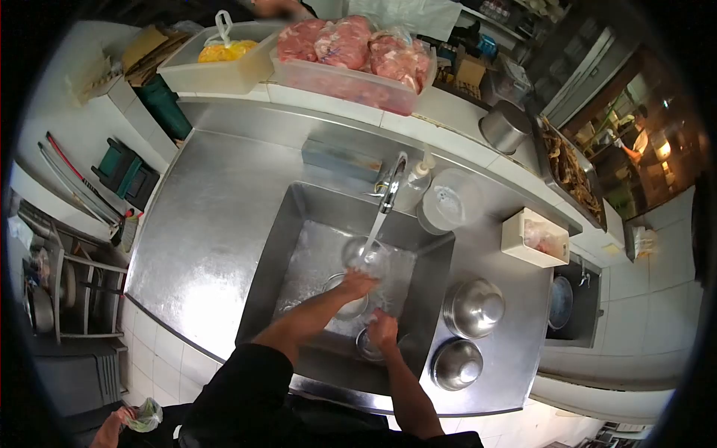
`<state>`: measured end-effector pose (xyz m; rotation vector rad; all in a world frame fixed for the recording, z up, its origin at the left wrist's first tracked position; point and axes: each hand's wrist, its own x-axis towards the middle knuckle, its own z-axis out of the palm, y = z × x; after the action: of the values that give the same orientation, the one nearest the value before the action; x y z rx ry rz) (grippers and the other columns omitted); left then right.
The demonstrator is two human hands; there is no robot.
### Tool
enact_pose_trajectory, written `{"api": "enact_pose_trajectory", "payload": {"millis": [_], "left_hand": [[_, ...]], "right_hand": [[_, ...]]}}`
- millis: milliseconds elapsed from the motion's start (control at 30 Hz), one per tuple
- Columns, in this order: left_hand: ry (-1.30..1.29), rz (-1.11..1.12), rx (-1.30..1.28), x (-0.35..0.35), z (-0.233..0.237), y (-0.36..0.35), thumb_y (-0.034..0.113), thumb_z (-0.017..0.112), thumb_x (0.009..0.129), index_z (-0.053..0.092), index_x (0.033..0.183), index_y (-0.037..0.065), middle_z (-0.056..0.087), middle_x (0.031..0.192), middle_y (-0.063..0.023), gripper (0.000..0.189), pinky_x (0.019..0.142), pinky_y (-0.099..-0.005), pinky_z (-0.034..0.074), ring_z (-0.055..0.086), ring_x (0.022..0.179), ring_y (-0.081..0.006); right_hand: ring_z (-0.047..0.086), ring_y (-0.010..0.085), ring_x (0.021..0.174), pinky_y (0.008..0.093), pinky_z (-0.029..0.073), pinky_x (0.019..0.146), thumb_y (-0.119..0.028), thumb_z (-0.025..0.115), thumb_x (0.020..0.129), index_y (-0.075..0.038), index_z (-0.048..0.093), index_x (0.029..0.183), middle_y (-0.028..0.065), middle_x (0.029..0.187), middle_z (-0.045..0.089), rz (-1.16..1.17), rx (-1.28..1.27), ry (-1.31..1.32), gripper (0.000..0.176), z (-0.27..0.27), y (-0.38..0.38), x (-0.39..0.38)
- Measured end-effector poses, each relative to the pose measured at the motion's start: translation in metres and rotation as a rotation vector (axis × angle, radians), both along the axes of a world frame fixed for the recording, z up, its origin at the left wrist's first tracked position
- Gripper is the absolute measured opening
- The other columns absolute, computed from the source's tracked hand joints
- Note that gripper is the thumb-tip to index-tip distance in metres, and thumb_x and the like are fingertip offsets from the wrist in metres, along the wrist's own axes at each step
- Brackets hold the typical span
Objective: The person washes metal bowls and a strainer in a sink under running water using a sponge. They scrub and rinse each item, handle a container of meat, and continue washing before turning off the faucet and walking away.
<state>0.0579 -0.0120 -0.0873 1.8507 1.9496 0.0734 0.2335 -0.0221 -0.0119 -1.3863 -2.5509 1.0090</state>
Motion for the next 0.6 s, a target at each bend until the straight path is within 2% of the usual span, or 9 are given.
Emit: {"api": "enact_pose_trajectory", "payload": {"millis": [100,200,300,333,400,467,533,567,600], "left_hand": [[-0.034,0.333,-0.158,0.006,0.004,-0.04,0.027,0.037,0.089,0.051,0.121,0.025,0.061,0.107,-0.0128,0.035,0.086,-0.0551,0.04,0.059,0.097,-0.0363],[-0.053,0.105,0.031,0.027,0.002,-0.045,0.014,0.047,0.08,0.053,0.112,0.017,0.063,0.093,-0.015,0.033,0.076,-0.0502,0.046,0.061,0.091,-0.0332],[-0.175,0.218,-0.079,-0.001,0.016,0.029,0.021,0.042,0.085,0.055,0.11,0.012,0.061,0.107,-0.0137,0.029,0.086,-0.0503,0.042,0.059,0.098,-0.0325],[-0.174,0.361,0.139,-0.008,0.02,0.044,0.019,0.042,0.084,0.059,0.103,0.009,0.061,0.106,-0.0156,0.027,0.087,-0.0473,0.042,0.058,0.1,-0.0337],[-0.265,0.32,-0.011,-0.055,0.014,0.088,0.02,0.042,0.081,0.061,0.1,0.008,0.061,0.105,-0.0181,0.029,0.089,-0.0449,0.042,0.057,0.102,-0.035],[-0.376,0.437,0.007,-0.062,0.034,0.078,0.02,0.042,0.081,0.062,0.098,0.008,0.062,0.102,-0.0183,0.029,0.089,-0.0444,0.042,0.057,0.102,-0.0357],[-0.305,0.368,0.012,-0.044,0.105,0.044,0.023,0.043,0.081,0.063,0.098,0.008,0.062,0.102,-0.0178,0.03,0.088,-0.0418,0.044,0.058,0.098,-0.0351],[-0.29,0.36,-0.031,-0.042,0.097,0.028,0.023,0.043,0.081,0.063,0.098,0.008,0.062,0.102,-0.0178,0.03,0.088,-0.0418,0.044,0.058,0.098,-0.0351],[-0.24,0.192,-0.068,-0.037,0.077,0.005,0.022,0.045,0.08,0.063,0.099,0.009,0.062,0.102,-0.0172,0.029,0.088,-0.0401,0.044,0.058,0.097,-0.0344]], "right_hand": [[0.059,0.0397,0.078,0.0493,0.047,0.071,-0.011,0.055,0.066,-0.01,0.062,0.087,0.0177,0.081,0.063,0.046,-0.069,-0.071,0.022,-0.015,-0.014,0.022],[0.059,0.0381,0.078,0.0485,0.046,0.07,-0.014,0.055,0.071,-0.012,0.06,0.081,0.0168,0.078,0.062,0.108,-0.087,0.002,0.011,-0.025,-0.027,0.039],[0.059,0.0367,0.077,0.0472,0.046,0.071,-0.015,0.055,0.072,-0.012,0.06,0.078,0.0156,0.078,0.062,0.218,-0.178,0.087,0.009,-0.034,-0.036,0.054],[0.059,0.0364,0.078,0.0469,0.046,0.071,-0.015,0.055,0.072,-0.012,0.06,0.078,0.0154,0.077,0.062,0.231,-0.2,0.129,0.008,-0.029,-0.035,0.054],[0.059,0.0361,0.078,0.0465,0.046,0.071,-0.015,0.055,0.072,-0.013,0.06,0.078,0.0153,0.076,0.061,0.249,-0.219,0.166,0.008,-0.021,-0.029,0.061],[0.06,0.0356,0.079,0.0461,0.047,0.071,-0.016,0.054,0.073,-0.012,0.059,0.079,0.0139,0.079,0.062,0.208,-0.207,0.167,0.009,-0.021,-0.032,0.065],[0.06,0.0356,0.079,0.0462,0.047,0.071,-0.018,0.052,0.074,-0.013,0.059,0.082,0.0136,0.082,0.063,0.299,-0.067,0.132,0.012,-0.032,-0.032,0.075],[0.06,0.0356,0.08,0.0462,0.048,0.072,-0.02,0.051,0.076,-0.013,0.059,0.086,0.0133,0.085,0.063,0.373,0.076,0.09,0.015,-0.04,-0.037,0.082],[0.061,0.0356,0.081,0.0465,0.047,0.076,-0.023,0.048,0.08,-0.011,0.058,0.094,0.0143,0.091,0.063,0.344,-0.063,0.088,0.021,-0.046,-0.04,0.084]]}}
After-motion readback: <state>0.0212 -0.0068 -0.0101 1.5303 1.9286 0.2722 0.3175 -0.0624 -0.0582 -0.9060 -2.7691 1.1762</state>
